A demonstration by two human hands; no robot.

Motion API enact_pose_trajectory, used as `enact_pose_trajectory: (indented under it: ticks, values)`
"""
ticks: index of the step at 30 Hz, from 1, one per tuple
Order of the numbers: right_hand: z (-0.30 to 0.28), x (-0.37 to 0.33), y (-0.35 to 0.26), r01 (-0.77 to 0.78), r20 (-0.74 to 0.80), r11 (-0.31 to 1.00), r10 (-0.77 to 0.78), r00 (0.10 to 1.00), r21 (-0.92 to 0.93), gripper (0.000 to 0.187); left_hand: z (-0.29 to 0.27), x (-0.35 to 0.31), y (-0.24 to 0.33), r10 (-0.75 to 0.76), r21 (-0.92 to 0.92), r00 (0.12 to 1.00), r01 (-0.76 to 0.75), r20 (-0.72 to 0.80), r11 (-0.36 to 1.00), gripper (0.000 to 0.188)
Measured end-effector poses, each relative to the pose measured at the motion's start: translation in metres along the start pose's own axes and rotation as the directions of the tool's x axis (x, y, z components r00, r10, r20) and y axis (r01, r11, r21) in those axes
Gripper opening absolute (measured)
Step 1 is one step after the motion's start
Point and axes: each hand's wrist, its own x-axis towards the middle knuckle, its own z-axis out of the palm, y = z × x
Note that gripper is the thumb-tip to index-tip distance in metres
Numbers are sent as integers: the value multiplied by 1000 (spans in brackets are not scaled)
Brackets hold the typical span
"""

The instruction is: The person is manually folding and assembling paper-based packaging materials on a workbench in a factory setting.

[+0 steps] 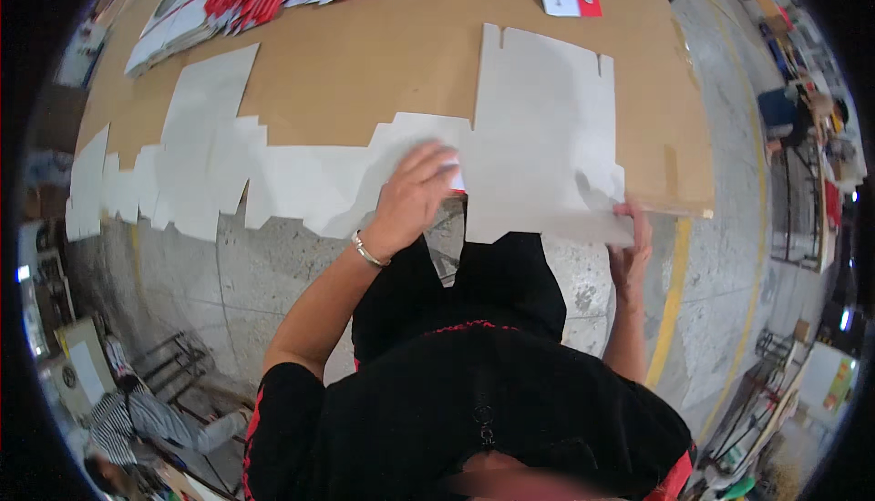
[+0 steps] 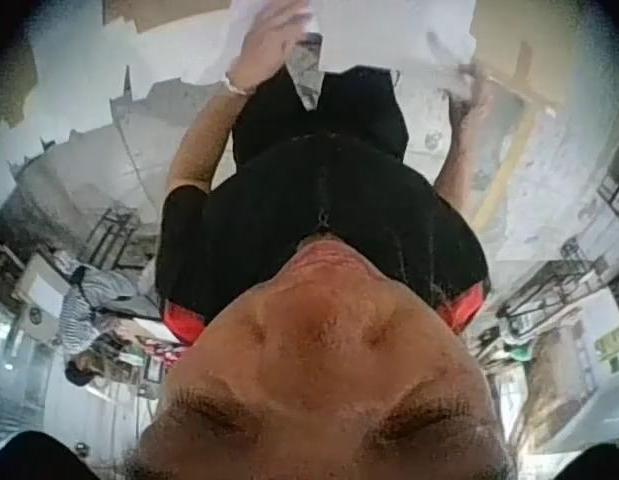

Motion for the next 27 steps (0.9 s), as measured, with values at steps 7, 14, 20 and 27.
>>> enact_pose_trajectory:
  ticks: [7,14,20,27]
  values:
    - [23,27,-12,-430,-28,903,430,902,27,83,30,31,21,23,-141,998,-15,58,990,31]
    - [45,-11,6,-385,-378,748,625,683,541,74,70,44,31,126,426,986,-161,108,890,48]
    - [95,-43,-43,-609,540,28,433,722,792,29,93,47,73,239,220,915,-319,327,922,89]
    - [66,-11,-31,-261,-239,928,326,915,265,18,73,33,72,202,187,926,-271,319,944,102]
